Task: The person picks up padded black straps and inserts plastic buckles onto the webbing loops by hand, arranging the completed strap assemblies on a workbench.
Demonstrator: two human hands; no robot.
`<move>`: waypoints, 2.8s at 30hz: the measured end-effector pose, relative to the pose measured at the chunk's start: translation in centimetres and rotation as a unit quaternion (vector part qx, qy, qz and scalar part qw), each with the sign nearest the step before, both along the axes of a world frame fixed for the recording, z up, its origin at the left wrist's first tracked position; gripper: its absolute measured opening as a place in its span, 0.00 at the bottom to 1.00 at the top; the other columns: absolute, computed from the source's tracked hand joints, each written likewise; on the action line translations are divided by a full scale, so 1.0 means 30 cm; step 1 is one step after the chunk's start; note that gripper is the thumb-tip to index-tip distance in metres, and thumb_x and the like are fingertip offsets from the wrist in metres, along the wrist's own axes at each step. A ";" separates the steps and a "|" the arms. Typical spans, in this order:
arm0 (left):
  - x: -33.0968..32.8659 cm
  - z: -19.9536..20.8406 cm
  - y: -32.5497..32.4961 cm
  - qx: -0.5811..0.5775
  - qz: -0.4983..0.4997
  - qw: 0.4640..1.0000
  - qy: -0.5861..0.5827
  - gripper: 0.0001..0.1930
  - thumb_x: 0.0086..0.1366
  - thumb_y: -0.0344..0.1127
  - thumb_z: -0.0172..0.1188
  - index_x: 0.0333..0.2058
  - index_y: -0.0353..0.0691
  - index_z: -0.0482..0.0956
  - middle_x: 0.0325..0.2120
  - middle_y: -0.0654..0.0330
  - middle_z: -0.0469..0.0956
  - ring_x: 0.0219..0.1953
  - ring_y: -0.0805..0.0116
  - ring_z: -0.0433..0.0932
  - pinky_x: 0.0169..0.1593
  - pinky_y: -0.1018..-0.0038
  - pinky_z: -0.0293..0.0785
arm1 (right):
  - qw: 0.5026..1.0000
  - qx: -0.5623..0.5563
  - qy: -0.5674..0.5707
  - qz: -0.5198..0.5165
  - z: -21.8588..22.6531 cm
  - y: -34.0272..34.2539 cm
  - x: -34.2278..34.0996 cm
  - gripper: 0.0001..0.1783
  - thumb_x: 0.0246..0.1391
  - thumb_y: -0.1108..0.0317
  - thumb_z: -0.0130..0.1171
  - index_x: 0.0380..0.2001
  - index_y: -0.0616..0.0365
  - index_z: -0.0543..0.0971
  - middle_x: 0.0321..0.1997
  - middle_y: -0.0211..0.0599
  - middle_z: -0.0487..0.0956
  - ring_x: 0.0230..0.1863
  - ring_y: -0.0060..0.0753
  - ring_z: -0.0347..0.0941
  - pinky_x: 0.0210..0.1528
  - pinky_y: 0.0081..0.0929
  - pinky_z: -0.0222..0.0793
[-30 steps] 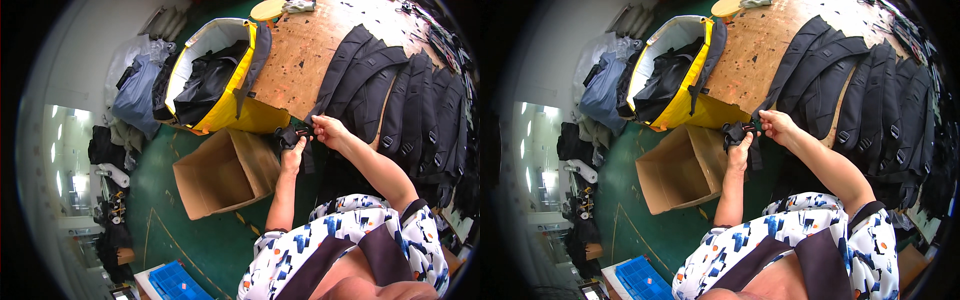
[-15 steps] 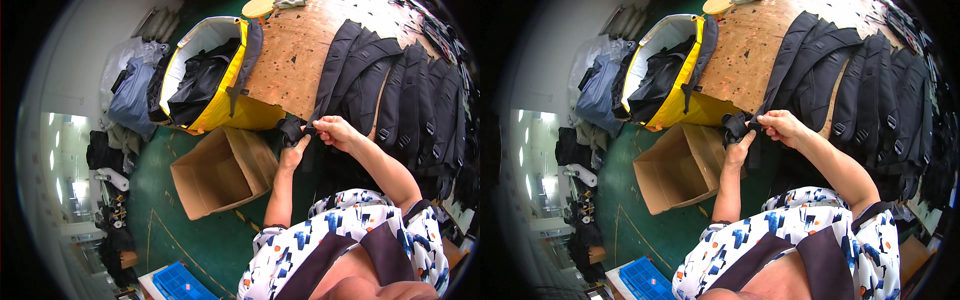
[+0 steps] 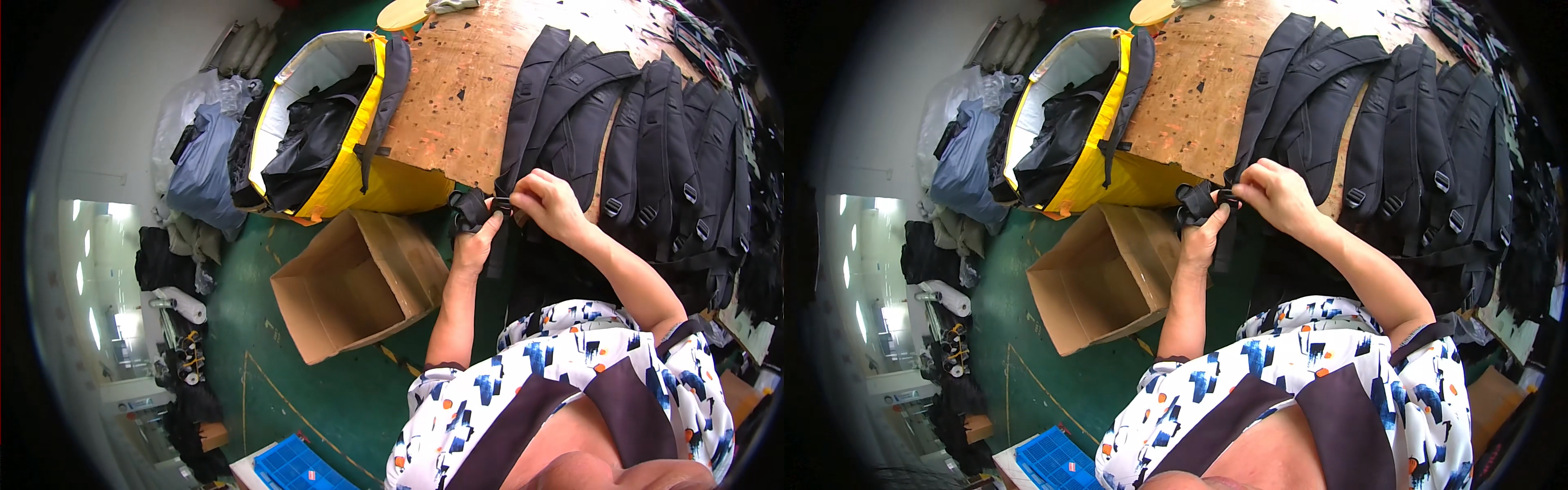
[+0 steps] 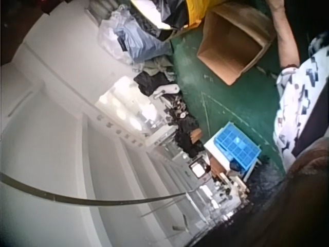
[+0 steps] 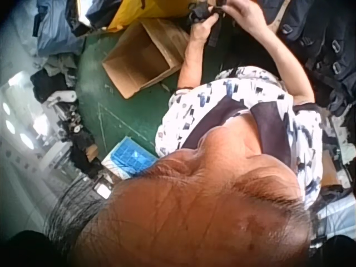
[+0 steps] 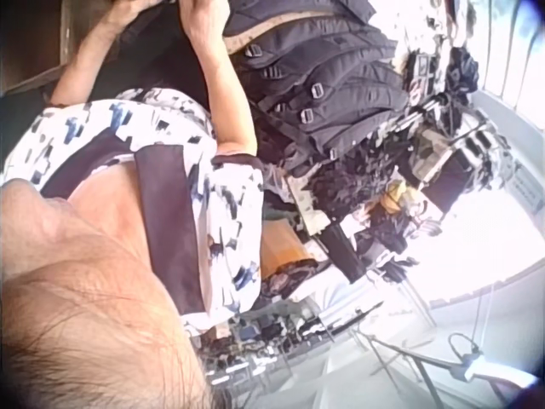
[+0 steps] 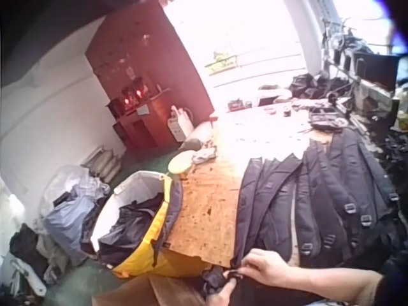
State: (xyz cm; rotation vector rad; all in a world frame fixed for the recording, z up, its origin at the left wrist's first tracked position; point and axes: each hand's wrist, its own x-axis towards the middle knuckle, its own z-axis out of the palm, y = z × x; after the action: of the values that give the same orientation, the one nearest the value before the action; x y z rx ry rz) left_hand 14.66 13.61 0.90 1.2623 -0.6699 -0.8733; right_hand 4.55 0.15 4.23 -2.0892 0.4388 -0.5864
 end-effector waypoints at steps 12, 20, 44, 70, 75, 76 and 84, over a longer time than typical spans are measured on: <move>-0.027 -0.020 -0.046 -0.022 0.053 0.996 -0.072 0.12 0.59 0.24 0.51 0.43 0.33 0.73 0.35 0.66 0.72 0.38 0.79 0.70 0.45 0.82 0.65 | 0.961 -0.250 -0.108 0.058 -0.026 0.036 -0.036 0.09 0.40 0.74 0.59 0.27 0.57 0.70 0.27 0.35 0.67 0.29 0.38 0.68 0.31 0.29 0.65; -0.014 -0.026 -0.075 -0.070 0.067 0.994 -0.042 0.10 0.58 0.24 0.51 0.39 0.33 0.73 0.29 0.66 0.72 0.34 0.78 0.71 0.39 0.81 0.67 | 0.991 -0.033 -0.106 0.079 -0.024 0.084 -0.071 0.08 0.46 0.72 0.59 0.26 0.59 0.70 0.25 0.35 0.69 0.23 0.34 0.68 0.26 0.25 0.65; -0.100 0.026 -0.054 0.039 0.004 0.999 -0.019 0.09 0.59 0.29 0.56 0.37 0.33 0.73 0.29 0.67 0.72 0.31 0.80 0.69 0.37 0.80 0.68 | 0.957 0.253 -0.004 -0.140 -0.009 0.005 -0.080 0.10 0.50 0.67 0.59 0.22 0.63 0.74 0.15 0.23 0.70 0.17 0.11 0.62 0.18 0.14 0.57; -0.121 0.004 -0.069 -0.021 0.001 0.999 0.050 0.08 0.59 0.28 0.55 0.38 0.34 0.74 0.31 0.68 0.72 0.34 0.82 0.68 0.41 0.83 0.66 | 0.976 0.194 -0.044 -0.085 -0.049 0.047 -0.131 0.04 0.47 0.76 0.59 0.25 0.64 0.73 0.17 0.26 0.70 0.19 0.11 0.63 0.20 0.15 0.59; -0.142 0.016 -0.065 0.022 0.050 0.999 -0.001 0.09 0.59 0.29 0.57 0.37 0.34 0.73 0.30 0.68 0.71 0.34 0.82 0.67 0.39 0.84 0.66 | 0.990 0.073 -0.054 -0.104 -0.064 0.032 -0.124 0.04 0.47 0.75 0.59 0.24 0.64 0.74 0.18 0.28 0.70 0.18 0.13 0.63 0.20 0.16 0.60; -0.140 0.017 -0.068 0.022 0.049 0.999 -0.001 0.09 0.59 0.29 0.57 0.37 0.34 0.73 0.30 0.68 0.71 0.34 0.82 0.67 0.39 0.84 0.66 | 0.990 0.073 -0.055 -0.106 -0.059 0.028 -0.127 0.04 0.47 0.75 0.59 0.24 0.64 0.74 0.18 0.28 0.70 0.18 0.13 0.63 0.20 0.16 0.60; -0.120 0.029 -0.064 -0.029 0.049 0.971 0.230 0.07 0.58 0.32 0.58 0.35 0.40 0.74 0.27 0.65 0.75 0.26 0.76 0.75 0.32 0.81 0.72 | 0.992 0.102 -0.038 -0.070 -0.069 0.039 -0.132 0.09 0.43 0.77 0.58 0.32 0.63 0.74 0.23 0.34 0.71 0.22 0.25 0.69 0.25 0.20 0.64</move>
State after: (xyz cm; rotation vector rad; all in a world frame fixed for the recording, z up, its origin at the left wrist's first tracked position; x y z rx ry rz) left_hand 11.05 11.70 1.75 0.9819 -0.2577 -1.0114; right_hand 0.59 1.32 2.16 -1.8459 0.5809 -0.6726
